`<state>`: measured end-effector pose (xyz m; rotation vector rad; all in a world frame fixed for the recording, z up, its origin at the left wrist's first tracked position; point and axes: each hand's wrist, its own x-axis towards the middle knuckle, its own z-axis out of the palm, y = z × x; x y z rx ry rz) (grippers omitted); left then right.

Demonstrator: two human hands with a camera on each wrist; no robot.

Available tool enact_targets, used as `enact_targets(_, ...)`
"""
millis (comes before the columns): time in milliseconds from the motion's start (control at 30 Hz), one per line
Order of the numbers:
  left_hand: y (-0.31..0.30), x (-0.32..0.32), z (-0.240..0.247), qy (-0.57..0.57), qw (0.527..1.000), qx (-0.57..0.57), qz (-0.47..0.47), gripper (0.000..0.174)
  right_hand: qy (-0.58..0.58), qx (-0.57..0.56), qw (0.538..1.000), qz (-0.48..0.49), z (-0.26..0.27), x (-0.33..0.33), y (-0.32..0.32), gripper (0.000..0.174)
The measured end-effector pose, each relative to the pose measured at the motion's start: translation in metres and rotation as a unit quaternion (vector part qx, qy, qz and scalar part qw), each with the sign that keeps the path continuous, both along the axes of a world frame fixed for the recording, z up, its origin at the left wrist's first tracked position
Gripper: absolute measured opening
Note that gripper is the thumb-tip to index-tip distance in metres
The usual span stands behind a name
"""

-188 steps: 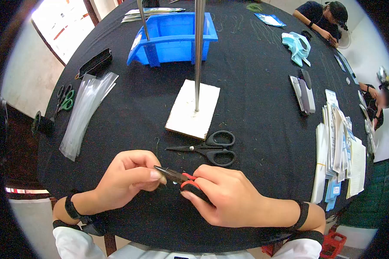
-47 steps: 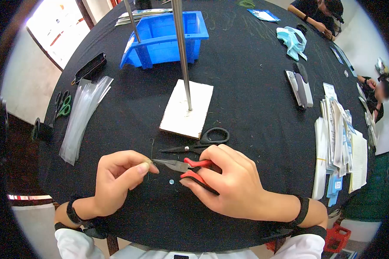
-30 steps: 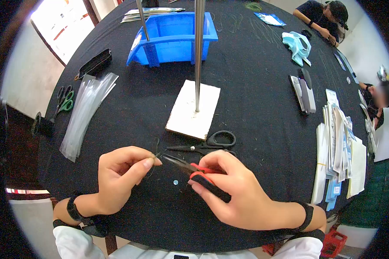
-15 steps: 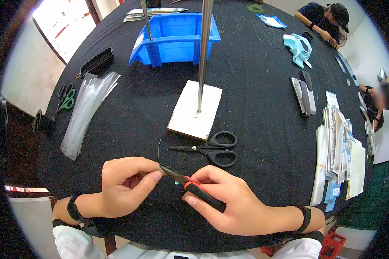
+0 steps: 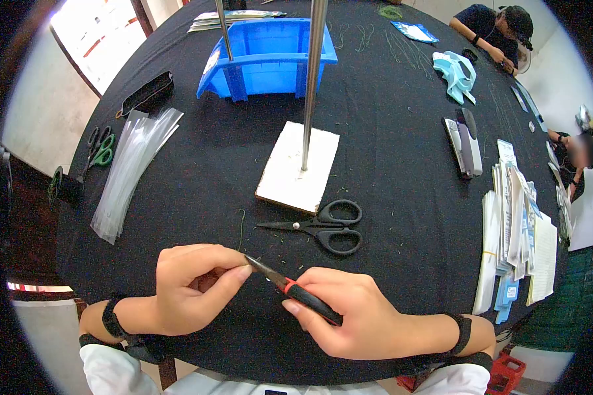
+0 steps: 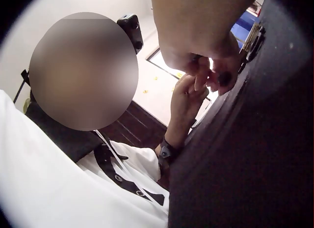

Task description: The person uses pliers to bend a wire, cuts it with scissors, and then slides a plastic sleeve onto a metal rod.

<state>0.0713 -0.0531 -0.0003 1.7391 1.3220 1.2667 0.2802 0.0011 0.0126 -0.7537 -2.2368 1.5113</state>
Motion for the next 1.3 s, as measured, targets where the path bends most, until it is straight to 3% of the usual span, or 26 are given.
enact_targets(167, 0.000, 0.000, 0.000, -0.007, 1.000, -0.003, 0.002, 0.004, -0.014, -0.008, 1.000, 0.000, -0.001, -0.001, 0.001, 0.012)
enact_targets(367, -0.001, -0.002, 0.005, -0.049, 0.997, -0.057, 0.010, 0.006, 0.062, -0.037, 0.997, 0.029, -0.009, 0.000, 0.008, 0.012)
enact_targets(567, 0.000, -0.001, -0.002, -0.048, 0.998, -0.033, 0.000, 0.007, 0.017, -0.057, 0.998, 0.020, -0.005, 0.002, 0.008, 0.011)
enact_targets(767, 0.000, -0.002, -0.001, -0.057, 0.997, -0.054, -0.005, 0.008, 0.020, 0.044, 0.999, -0.003, -0.005, 0.002, 0.005, 0.011)
enact_targets(1067, 0.000, -0.002, 0.003, -0.026, 0.999, -0.038, 0.008, 0.004, 0.000, 0.033, 0.999, -0.017, 0.000, -0.001, 0.001, 0.008)
enact_targets(1300, 0.001, -0.003, 0.000, -0.028, 0.999, -0.027, 0.002, 0.005, 0.011, 0.094, 0.996, -0.002, -0.004, 0.001, 0.004, 0.014)
